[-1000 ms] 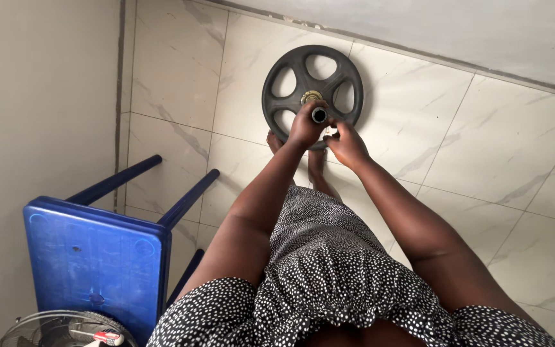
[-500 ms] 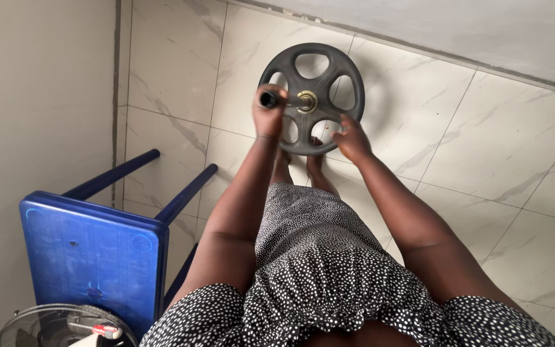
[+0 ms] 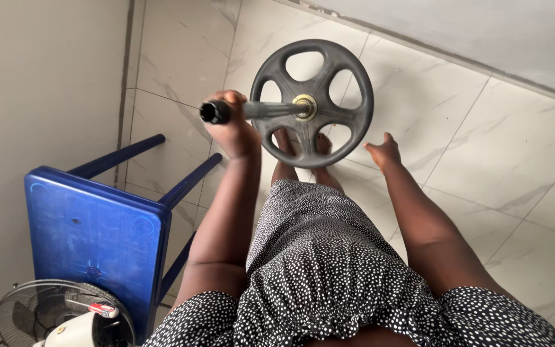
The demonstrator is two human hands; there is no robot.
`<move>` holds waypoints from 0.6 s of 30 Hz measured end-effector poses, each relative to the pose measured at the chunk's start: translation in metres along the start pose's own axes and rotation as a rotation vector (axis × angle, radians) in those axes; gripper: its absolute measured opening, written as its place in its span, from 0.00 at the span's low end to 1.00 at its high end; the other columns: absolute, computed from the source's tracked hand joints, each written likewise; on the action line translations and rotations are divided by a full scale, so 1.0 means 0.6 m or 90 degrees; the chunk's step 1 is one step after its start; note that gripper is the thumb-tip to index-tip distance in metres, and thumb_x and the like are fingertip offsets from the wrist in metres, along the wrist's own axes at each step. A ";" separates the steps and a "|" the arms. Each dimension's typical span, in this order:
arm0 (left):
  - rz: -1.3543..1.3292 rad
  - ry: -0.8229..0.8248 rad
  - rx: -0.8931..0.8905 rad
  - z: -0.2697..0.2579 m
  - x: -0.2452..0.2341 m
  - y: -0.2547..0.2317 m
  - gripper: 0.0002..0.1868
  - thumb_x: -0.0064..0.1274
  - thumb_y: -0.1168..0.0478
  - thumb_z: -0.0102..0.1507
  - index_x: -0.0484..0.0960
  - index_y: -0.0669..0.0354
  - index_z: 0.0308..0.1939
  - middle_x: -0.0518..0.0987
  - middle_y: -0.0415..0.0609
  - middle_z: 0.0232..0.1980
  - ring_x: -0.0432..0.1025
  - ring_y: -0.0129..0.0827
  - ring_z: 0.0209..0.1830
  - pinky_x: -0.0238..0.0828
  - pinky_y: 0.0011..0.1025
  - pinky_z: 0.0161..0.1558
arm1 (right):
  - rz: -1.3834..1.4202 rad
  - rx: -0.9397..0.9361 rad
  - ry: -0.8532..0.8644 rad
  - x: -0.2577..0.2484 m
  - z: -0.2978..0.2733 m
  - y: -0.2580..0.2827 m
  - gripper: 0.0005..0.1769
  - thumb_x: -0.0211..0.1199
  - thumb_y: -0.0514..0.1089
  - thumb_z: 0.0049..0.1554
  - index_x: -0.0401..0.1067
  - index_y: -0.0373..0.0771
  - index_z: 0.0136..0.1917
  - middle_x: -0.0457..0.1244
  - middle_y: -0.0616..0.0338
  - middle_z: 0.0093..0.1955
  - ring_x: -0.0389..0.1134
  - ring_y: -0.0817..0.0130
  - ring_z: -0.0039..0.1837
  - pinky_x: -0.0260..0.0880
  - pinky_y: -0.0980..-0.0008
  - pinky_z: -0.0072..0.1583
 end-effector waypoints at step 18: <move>-0.163 -0.005 -0.008 -0.016 -0.024 -0.271 0.19 0.64 0.48 0.67 0.74 0.56 0.44 0.74 0.46 0.41 0.71 0.35 0.42 0.72 0.42 0.55 | 0.259 0.034 -0.179 -0.056 0.010 -0.011 0.58 0.63 0.72 0.61 0.38 0.38 0.85 0.39 0.42 0.86 0.43 0.48 0.85 0.47 0.53 0.80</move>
Point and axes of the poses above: each hand's wrist, its own z-axis towards the middle knuckle, its own x-axis out of the palm, y = z × x, the point moved 9 cm from there along z, towards the middle knuckle
